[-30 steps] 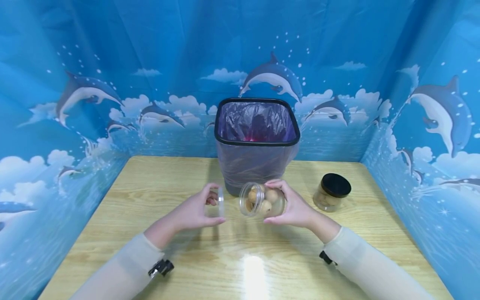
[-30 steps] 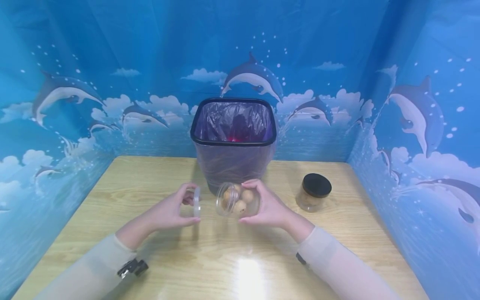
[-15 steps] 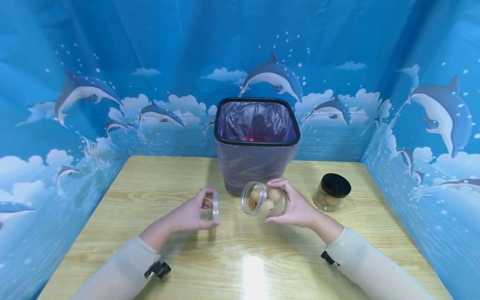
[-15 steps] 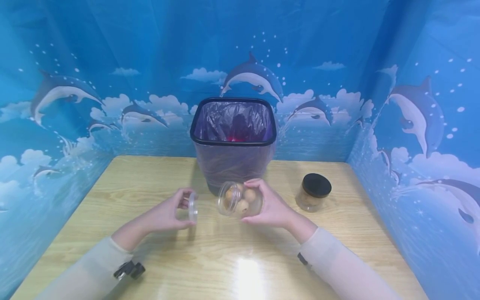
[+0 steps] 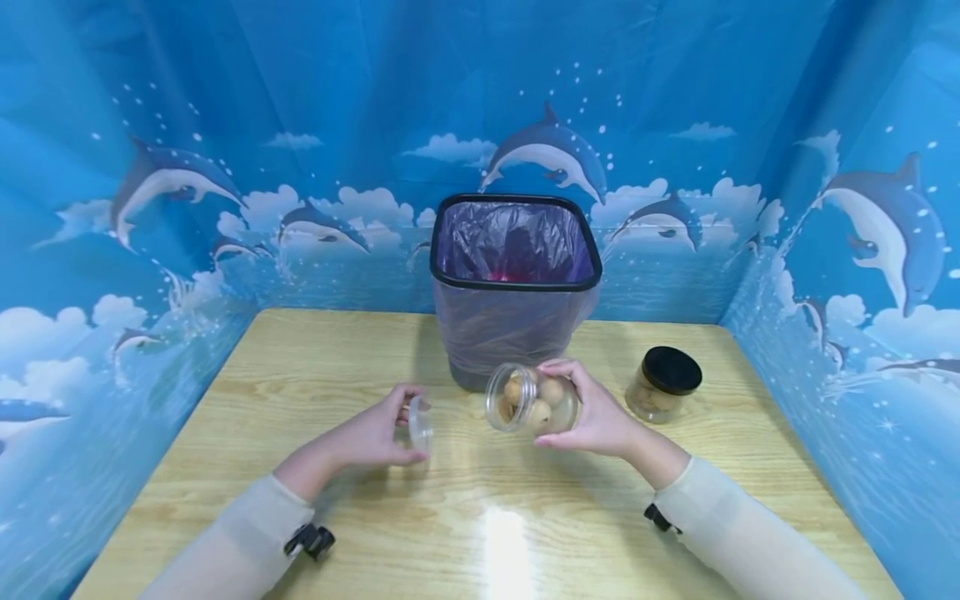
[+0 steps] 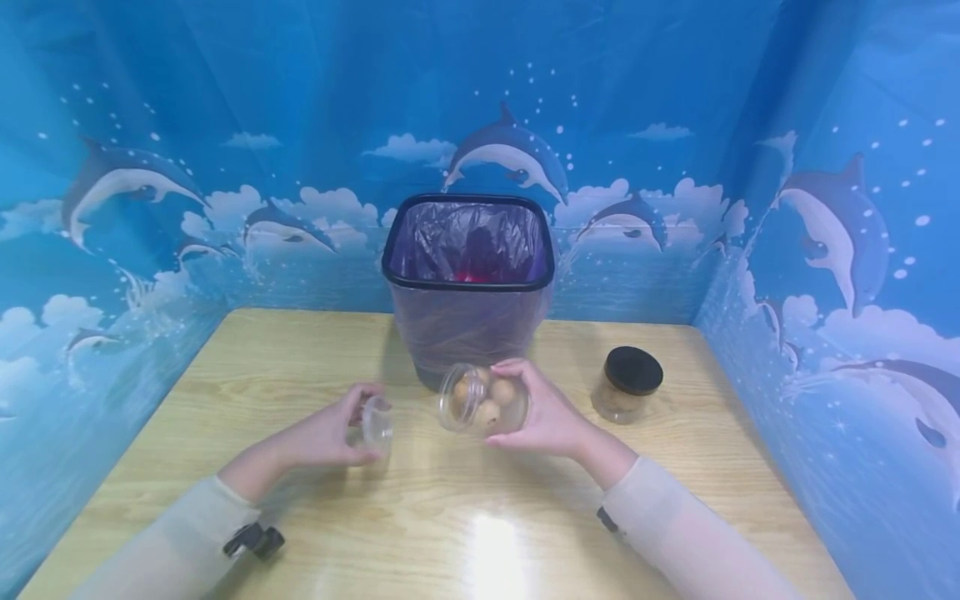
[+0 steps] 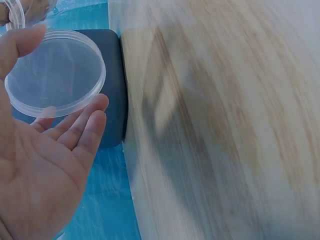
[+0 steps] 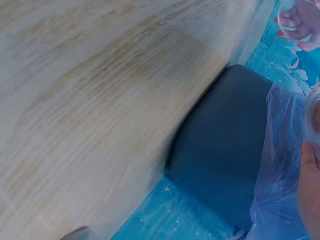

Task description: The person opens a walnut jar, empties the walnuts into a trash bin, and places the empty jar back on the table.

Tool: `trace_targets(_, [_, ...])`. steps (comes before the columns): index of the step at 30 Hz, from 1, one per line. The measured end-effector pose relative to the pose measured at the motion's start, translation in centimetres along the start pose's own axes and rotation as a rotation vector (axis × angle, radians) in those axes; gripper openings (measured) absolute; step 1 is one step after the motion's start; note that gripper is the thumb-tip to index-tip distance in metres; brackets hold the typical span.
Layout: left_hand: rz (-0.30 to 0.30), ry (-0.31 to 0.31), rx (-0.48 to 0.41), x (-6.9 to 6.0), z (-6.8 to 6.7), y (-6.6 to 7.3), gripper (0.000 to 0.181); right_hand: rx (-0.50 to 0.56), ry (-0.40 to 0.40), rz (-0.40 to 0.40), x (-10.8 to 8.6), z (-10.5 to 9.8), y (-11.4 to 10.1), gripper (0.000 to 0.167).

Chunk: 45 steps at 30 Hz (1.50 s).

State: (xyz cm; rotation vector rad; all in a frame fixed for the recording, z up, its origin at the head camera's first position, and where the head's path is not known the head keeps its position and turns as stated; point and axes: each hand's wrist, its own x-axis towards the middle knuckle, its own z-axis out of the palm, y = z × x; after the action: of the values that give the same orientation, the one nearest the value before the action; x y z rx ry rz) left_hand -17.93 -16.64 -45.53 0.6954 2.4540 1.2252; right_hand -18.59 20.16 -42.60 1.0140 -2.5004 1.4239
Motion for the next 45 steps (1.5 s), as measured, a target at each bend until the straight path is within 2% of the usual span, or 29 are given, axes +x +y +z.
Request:
trace_targets(3, [0.001,-0.011,0.057,-0.1,-0.1,-0.3,0.090,-0.002,0.006,0.013,0.0,-0.1,-0.1,0.088])
trace_targets(7, [-0.029,-0.016,0.130,-0.1,0.0,-0.6,0.086,-0.004,0.012,0.026,0.0,-0.2,-0.2,0.088])
trace_targets(13, [-0.081,-0.008,0.169,-0.3,-0.1,-0.7,0.092,0.008,0.013,0.030,0.0,-0.3,-0.3,0.087])
trace_targets(24, [-0.082,0.038,0.243,-0.3,0.0,-1.7,0.091,0.002,0.022,-0.023,0.0,-0.4,0.2,0.088])
trace_targets(39, [-0.085,0.063,0.376,-0.7,-0.3,-2.2,0.091,0.018,0.019,0.005,0.0,-0.7,-0.2,0.088])
trace_targets(45, [-0.067,0.076,0.424,-0.7,-0.3,-2.6,0.090,0.038,0.009,0.016,0.0,-0.9,-0.3,0.086])
